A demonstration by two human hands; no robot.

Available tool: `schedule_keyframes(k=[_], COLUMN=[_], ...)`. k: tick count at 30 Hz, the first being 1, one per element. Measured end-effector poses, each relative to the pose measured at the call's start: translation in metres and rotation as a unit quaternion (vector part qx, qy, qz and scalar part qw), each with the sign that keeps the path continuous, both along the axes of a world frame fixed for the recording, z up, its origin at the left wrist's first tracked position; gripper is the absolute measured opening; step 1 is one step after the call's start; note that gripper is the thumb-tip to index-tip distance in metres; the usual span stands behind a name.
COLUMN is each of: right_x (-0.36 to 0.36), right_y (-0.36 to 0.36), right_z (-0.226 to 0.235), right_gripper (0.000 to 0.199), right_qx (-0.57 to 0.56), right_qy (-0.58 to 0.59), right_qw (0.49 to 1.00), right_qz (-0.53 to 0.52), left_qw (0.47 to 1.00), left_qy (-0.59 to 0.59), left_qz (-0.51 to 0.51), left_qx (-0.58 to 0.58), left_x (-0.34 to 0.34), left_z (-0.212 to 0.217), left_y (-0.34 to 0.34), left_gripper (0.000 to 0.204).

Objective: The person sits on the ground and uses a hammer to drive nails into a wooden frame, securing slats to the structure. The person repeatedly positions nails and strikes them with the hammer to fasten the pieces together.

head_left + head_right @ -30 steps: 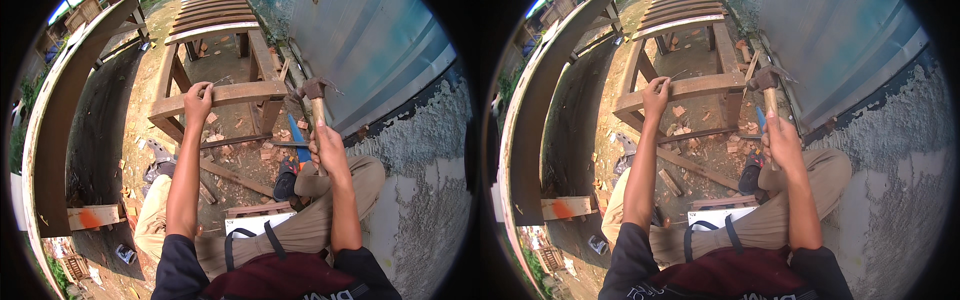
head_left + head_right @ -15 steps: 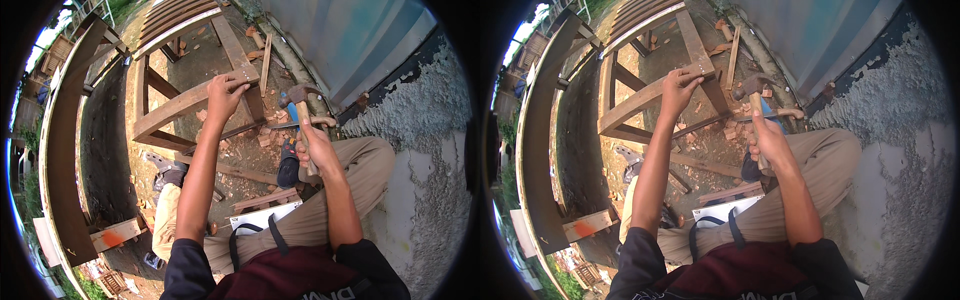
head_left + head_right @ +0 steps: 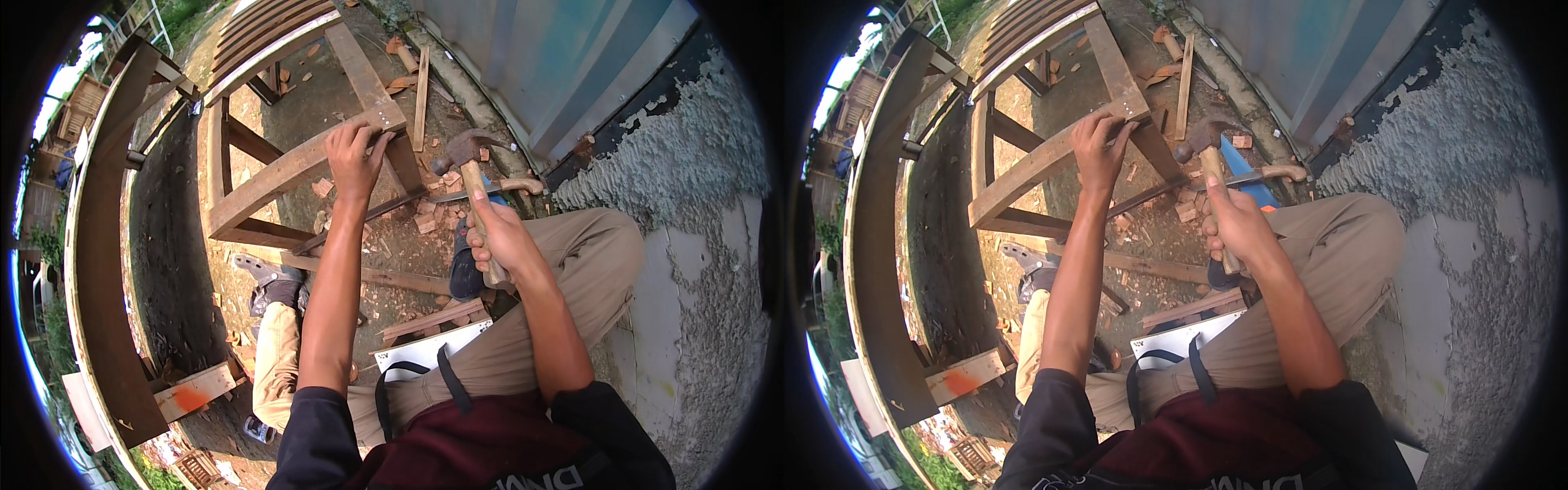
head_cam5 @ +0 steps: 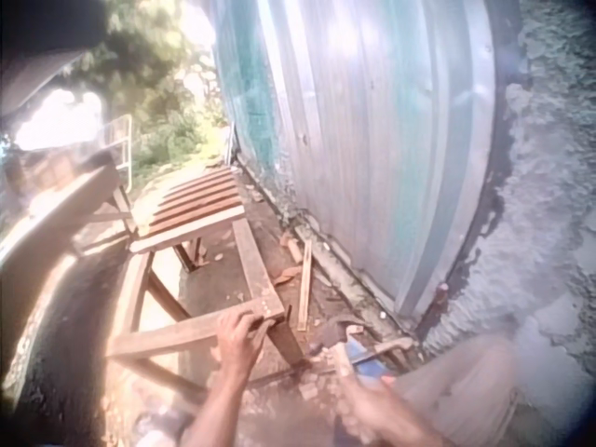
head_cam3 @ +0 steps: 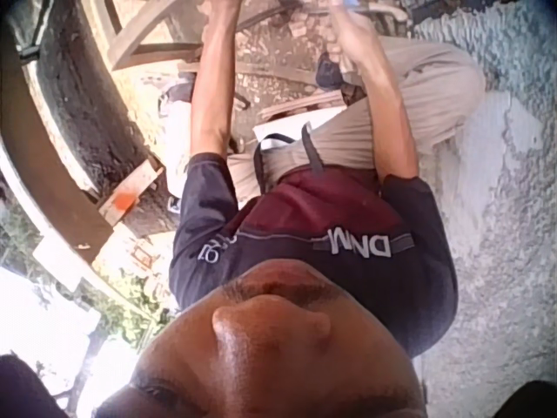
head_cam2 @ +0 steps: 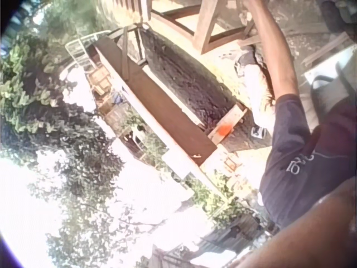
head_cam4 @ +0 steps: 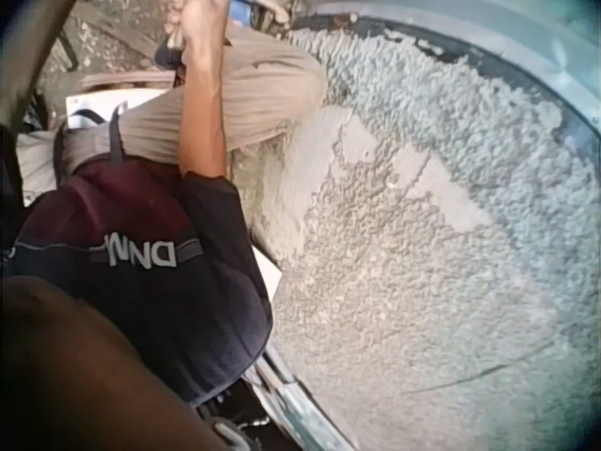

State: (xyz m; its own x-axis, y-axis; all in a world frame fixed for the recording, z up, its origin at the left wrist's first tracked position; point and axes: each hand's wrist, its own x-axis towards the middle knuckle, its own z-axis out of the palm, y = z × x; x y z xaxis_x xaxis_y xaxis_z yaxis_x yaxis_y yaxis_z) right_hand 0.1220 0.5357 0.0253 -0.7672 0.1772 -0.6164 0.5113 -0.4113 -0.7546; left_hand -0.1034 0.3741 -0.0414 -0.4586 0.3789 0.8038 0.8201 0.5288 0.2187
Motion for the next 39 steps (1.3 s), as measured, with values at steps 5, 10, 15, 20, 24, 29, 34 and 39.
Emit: schedule_keyframes(k=[5, 10, 15, 20, 24, 29, 34, 39], right_x=[0.001, 0.001, -0.001, -0.001, -0.003, -0.003, -0.004, -0.004], right_y=[0.001, -0.003, -0.004, -0.004, -0.002, -0.003, -0.006, -0.006], right_z=[-0.006, -0.006, -0.006, -0.012, -0.016, -0.015, -0.015, -0.017], right_gripper=[0.053, 0.053, 0.052, 0.051, 0.051, 0.052, 0.056, 0.057], right_qx=[0.005, 0.020, 0.024, 0.015, 0.010, 0.011, 0.028, 0.034], right_qy=[-0.004, -0.007, -0.014, -0.018, -0.020, -0.019, -0.032, -0.027], right_qw=[1.000, 1.000, 0.999, 1.000, 1.000, 1.000, 0.999, 0.998], right_qz=[0.004, 0.009, 0.019, 0.020, 0.015, 0.022, 0.032, 0.039], left_qw=[0.886, 0.868, 0.881, 0.877, 0.896, 0.874, 0.878, 0.893], left_qy=[-0.367, -0.399, -0.372, -0.350, -0.363, -0.394, -0.391, -0.380], left_qz=[-0.102, -0.111, -0.103, -0.130, -0.077, -0.105, -0.111, -0.093], left_qx=[0.264, 0.273, 0.273, 0.302, 0.243, 0.264, 0.253, 0.224], left_x=[0.010, -0.012, -0.024, -0.030, -0.034, -0.040, -0.035, -0.033], left_z=[0.015, 0.044, 0.044, 0.040, 0.031, 0.022, 0.024, 0.028], left_y=[0.012, 0.012, 0.016, 0.026, 0.026, 0.025, 0.030, 0.029], left_gripper=[0.017, 0.017, 0.017, 0.017, 0.017, 0.017, 0.018, 0.019])
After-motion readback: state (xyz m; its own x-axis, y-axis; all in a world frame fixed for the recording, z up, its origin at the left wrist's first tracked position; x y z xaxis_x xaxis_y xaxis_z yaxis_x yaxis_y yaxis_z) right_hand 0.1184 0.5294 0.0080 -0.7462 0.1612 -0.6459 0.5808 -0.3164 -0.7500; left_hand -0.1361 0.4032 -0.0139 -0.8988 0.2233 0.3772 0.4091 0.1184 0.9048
